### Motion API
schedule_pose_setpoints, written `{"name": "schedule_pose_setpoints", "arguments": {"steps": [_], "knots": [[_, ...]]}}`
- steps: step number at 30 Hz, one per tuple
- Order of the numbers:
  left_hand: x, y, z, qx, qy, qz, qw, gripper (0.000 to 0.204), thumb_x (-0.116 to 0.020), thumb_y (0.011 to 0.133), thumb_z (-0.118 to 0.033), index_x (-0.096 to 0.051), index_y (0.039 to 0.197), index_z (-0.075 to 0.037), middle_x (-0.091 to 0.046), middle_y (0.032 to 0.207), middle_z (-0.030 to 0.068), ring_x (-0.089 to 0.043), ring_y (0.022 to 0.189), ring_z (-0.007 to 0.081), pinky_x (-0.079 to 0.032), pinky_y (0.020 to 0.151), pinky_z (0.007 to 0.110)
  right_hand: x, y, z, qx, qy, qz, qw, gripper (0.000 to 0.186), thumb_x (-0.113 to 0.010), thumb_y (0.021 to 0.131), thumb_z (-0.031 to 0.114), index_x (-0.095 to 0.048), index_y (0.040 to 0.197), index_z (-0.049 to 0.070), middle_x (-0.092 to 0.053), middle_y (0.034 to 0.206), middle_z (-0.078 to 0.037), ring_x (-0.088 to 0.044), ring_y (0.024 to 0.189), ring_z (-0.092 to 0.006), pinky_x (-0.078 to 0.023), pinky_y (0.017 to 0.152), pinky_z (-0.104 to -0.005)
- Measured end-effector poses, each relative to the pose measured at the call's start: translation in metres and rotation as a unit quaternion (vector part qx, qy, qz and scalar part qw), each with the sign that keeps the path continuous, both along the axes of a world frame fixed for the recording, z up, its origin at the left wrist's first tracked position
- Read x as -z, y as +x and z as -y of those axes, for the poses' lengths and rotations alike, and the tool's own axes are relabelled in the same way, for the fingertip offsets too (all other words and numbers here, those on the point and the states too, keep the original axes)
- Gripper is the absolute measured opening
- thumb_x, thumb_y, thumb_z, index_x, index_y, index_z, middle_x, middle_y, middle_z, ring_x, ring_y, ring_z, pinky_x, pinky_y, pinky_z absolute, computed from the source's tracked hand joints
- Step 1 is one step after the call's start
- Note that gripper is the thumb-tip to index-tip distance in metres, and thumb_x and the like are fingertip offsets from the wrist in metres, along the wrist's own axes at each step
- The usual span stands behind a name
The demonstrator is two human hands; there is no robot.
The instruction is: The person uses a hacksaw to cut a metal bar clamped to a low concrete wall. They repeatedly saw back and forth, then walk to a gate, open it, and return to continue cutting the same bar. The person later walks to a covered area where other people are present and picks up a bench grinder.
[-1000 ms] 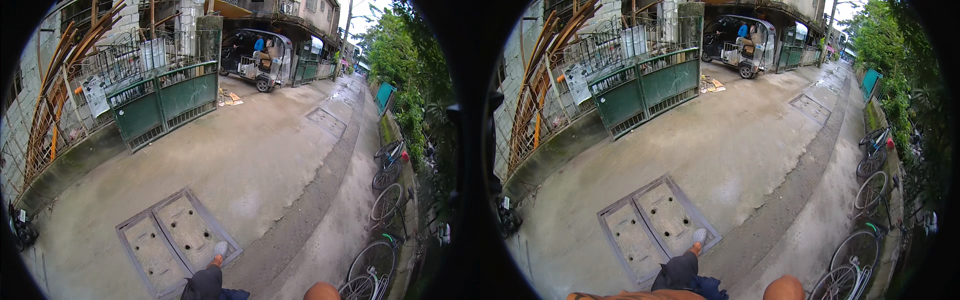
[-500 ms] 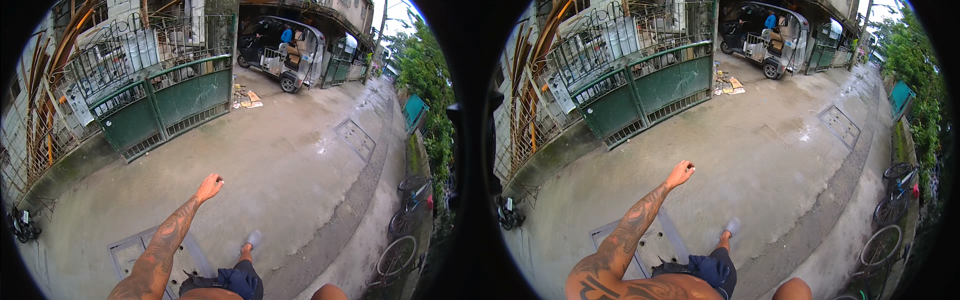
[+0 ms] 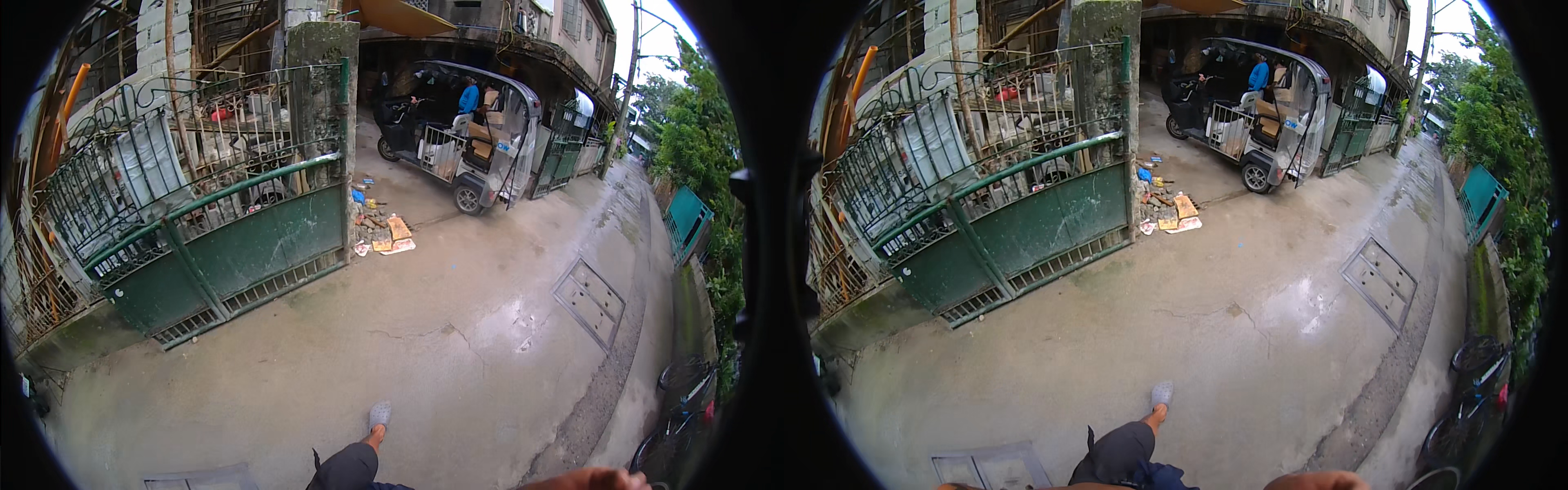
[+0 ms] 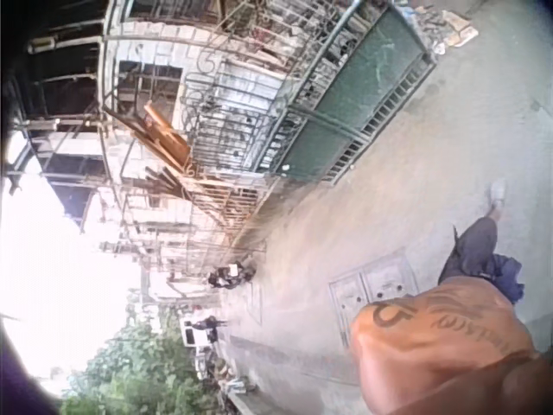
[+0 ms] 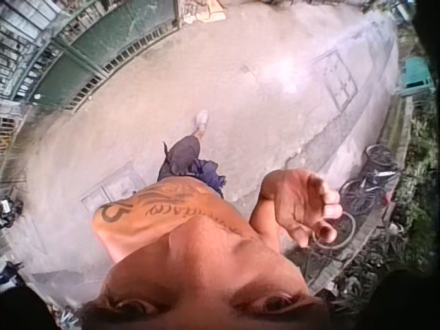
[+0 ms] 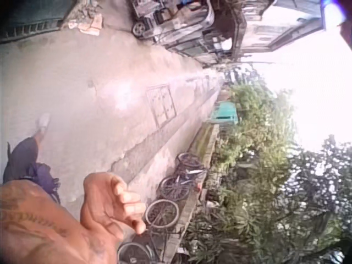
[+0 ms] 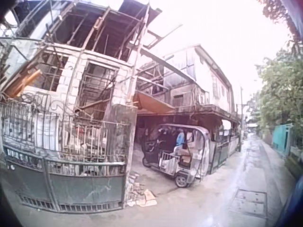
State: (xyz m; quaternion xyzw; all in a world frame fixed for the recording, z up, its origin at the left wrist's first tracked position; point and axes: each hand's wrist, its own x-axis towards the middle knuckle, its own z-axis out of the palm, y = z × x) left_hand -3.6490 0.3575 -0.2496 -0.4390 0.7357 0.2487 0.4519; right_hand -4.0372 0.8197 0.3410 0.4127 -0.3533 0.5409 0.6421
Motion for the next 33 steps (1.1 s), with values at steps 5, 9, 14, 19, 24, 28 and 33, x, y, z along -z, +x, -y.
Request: {"name": "schedule_pose_setpoints", "arguments": {"steps": [5,9,14,19,24,28,33], "knots": [[0.048,-0.286,-0.015,0.002,-0.017,-0.11,0.994,0.035,-0.055,0.09,-0.036,-0.073,0.079,-0.008,-0.071,0.074,0.0127,-0.071,0.075,0.0259,-0.057,0.073,0.037,0.228,-0.292,-0.024,0.051,0.324,0.669,0.667,0.048,-0.062,0.099,0.031,-0.05,0.134,0.001,-0.065,0.106,-0.015,-0.067,0.098,-0.0259,-0.054,0.089,-0.0385],[0.052,-0.641,-0.049,-0.084,-0.081,-0.342,0.932,0.035,-0.057,0.092,-0.03,-0.069,0.086,0.002,-0.066,0.065,0.0126,-0.064,0.055,0.0255,-0.054,0.061,0.041,0.526,-0.36,-0.179,0.114,0.351,0.87,0.328,0.049,-0.071,0.092,0.032,-0.061,0.127,-0.001,-0.073,0.1,-0.021,-0.073,0.078,-0.0224,-0.058,0.069,-0.0383],[-0.167,-1.059,-0.028,0.044,-0.017,-0.586,0.809,0.03,-0.061,0.097,-0.026,-0.065,0.098,0.004,-0.067,0.096,0.0239,-0.065,0.092,0.0417,-0.05,0.082,0.047,0.558,-0.339,-0.223,0.01,0.09,0.993,-0.075,0.046,-0.069,0.092,0.031,-0.061,0.122,-0.002,-0.07,0.084,-0.019,-0.069,0.063,-0.0247,-0.058,0.059,-0.0397],[-0.262,-1.283,-0.002,0.133,-0.045,-0.643,0.753,0.025,-0.063,0.097,-0.022,-0.063,0.094,0.003,-0.063,0.091,0.0194,-0.062,0.085,0.0381,-0.049,0.077,0.043,0.572,-0.512,-0.191,-0.028,0.019,0.996,-0.087,0.043,-0.069,0.092,0.03,-0.062,0.119,-0.003,-0.069,0.08,-0.018,-0.068,0.06,-0.0247,-0.057,0.058,-0.0403],[-0.098,-1.343,0.035,0.017,-0.117,-0.37,0.921,0.035,-0.064,0.092,-0.033,-0.067,0.105,0.0,-0.069,0.111,0.0229,-0.064,0.107,0.0407,-0.049,0.094,0.048,0.625,-0.814,-0.153,-0.047,0.033,0.998,-0.007,0.042,-0.069,0.091,0.029,-0.063,0.115,-0.005,-0.068,0.075,-0.017,-0.067,0.058,-0.0247,-0.056,0.056,-0.0409],[-0.01,-1.32,0.021,0.1,-0.037,-0.185,0.977,0.034,-0.058,0.084,-0.032,-0.073,0.073,-0.004,-0.072,0.069,0.0143,-0.071,0.066,0.0323,-0.056,0.064,0.047,0.642,-1.165,-0.108,-0.039,0.016,0.971,0.234,0.042,-0.065,0.095,0.029,-0.059,0.124,-0.002,-0.068,0.083,-0.017,-0.069,0.065,-0.0255,-0.059,0.057,-0.038],[0.013,-1.387,0.018,-0.035,0.014,-0.065,0.997,0.033,-0.059,0.083,-0.03,-0.072,0.072,-0.003,-0.072,0.072,0.0161,-0.071,0.065,0.0308,-0.056,0.063,0.048,0.369,-1.579,0.049,-0.092,0.18,0.789,0.58,0.033,-0.06,0.1,0.021,-0.06,0.12,-0.005,-0.069,0.092,-0.015,-0.071,0.083,-0.0225,-0.06,0.073,-0.0356]]}}
